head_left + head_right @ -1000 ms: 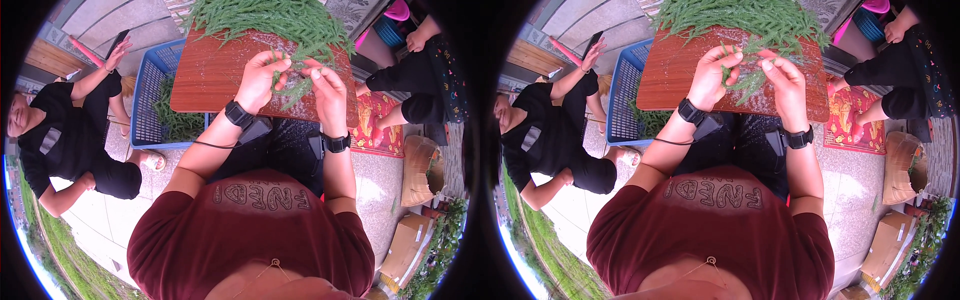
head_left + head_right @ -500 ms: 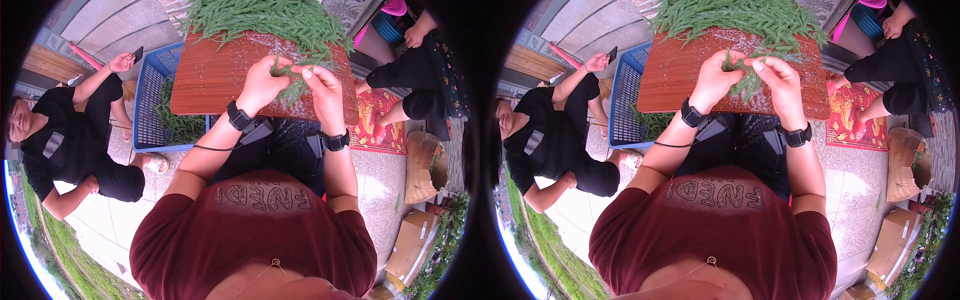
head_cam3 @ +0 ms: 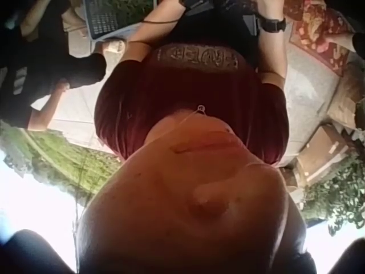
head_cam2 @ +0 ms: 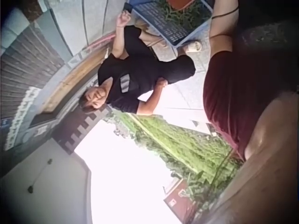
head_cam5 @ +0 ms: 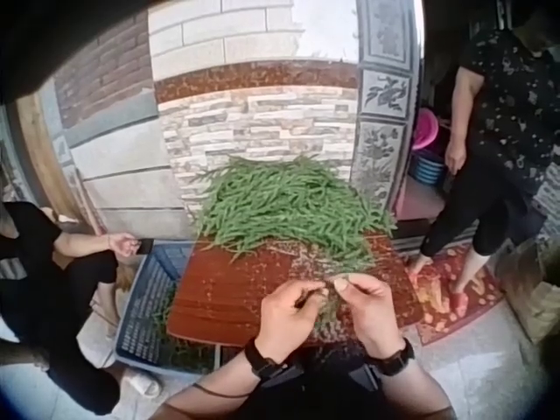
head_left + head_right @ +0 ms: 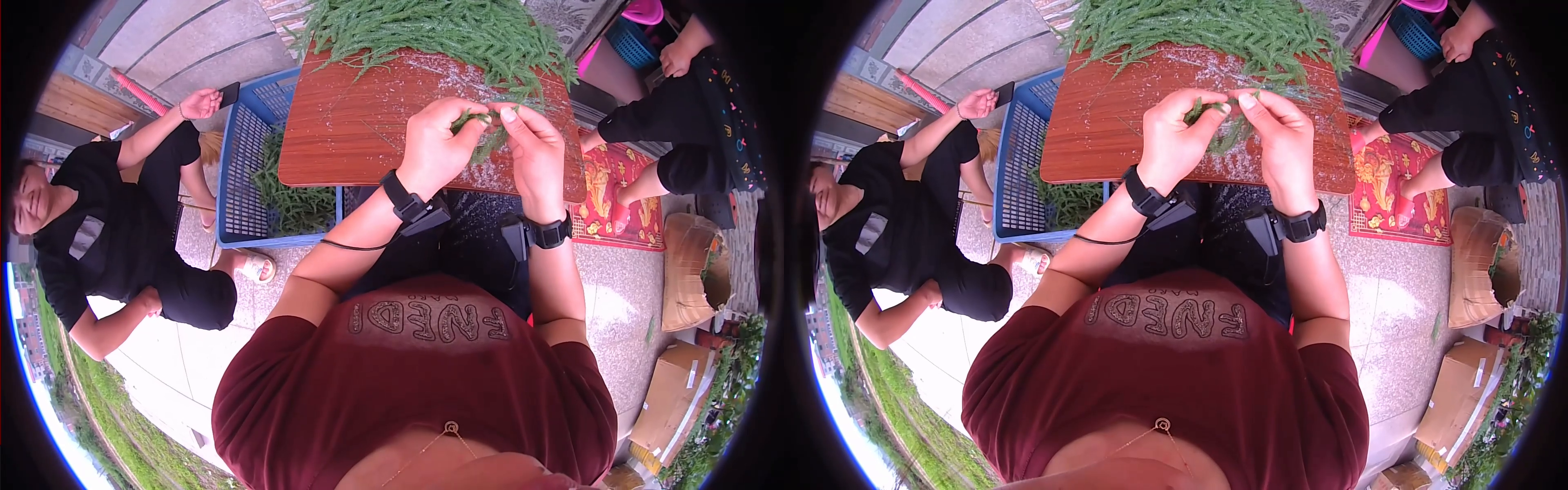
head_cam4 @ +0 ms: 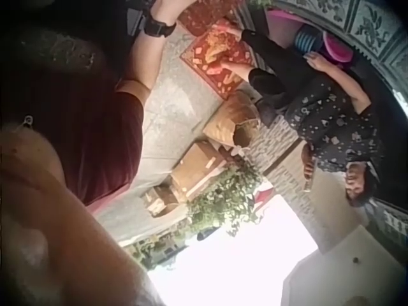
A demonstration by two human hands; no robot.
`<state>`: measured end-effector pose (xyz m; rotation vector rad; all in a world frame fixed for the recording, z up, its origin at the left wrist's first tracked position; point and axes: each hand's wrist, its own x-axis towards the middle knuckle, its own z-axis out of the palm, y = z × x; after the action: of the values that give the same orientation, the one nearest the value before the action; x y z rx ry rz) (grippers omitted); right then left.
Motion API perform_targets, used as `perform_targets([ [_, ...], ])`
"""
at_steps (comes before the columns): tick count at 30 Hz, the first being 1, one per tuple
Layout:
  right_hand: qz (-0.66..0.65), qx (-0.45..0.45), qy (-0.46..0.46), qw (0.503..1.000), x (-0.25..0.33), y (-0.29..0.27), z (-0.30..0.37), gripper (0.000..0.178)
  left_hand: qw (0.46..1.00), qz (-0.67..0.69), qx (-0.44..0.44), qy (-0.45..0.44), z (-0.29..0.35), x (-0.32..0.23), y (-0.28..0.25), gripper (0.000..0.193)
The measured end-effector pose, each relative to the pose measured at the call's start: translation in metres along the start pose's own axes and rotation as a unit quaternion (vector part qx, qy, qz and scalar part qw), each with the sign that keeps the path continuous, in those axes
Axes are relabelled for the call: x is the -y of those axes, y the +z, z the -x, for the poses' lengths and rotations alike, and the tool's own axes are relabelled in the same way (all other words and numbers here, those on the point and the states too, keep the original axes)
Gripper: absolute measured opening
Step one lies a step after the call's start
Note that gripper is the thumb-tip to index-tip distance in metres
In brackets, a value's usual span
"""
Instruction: Trimming small sprigs from larger plant branches using scissors.
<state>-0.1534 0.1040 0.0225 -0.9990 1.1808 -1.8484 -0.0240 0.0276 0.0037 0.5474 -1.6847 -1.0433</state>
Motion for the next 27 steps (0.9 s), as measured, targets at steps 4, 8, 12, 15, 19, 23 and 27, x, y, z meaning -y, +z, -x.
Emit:
perform_targets([
  [4, 0.001, 0.007, -0.031, 0.999, -0.003, -0.006, -0.002, 0.019, 0.979, 0.149, 0.028, -0.138, -0.003, -0.004, -0.001, 0.012],
  [8, 0.018, 0.003, -0.031, 0.999, -0.004, -0.006, -0.002, 0.02, 0.89, 0.341, 0.096, -0.286, -0.011, -0.004, -0.015, 0.015],
  [12, -0.002, 0.007, -0.003, 1.0, -0.001, -0.006, -0.003, 0.022, 0.831, 0.414, 0.142, -0.345, -0.017, -0.007, -0.025, 0.016],
  [15, -0.025, 0.027, 0.028, 0.999, 0.009, -0.001, 0.0, 0.023, 0.846, 0.395, 0.131, -0.334, -0.018, -0.005, -0.028, 0.016],
  [19, 0.033, 0.008, 0.061, 0.998, 0.022, 0.002, 0.005, 0.025, 0.876, 0.351, 0.099, -0.315, -0.016, -0.007, -0.027, 0.014],
  [23, -0.101, 0.236, 0.162, 0.953, 0.015, -0.009, 0.003, 0.031, 0.868, 0.347, 0.105, -0.339, -0.01, -0.012, -0.019, 0.015],
  [27, -0.101, 0.289, 0.194, 0.932, 0.006, -0.018, 0.003, 0.036, 0.872, 0.34, 0.118, -0.333, -0.008, -0.011, -0.016, 0.016],
])
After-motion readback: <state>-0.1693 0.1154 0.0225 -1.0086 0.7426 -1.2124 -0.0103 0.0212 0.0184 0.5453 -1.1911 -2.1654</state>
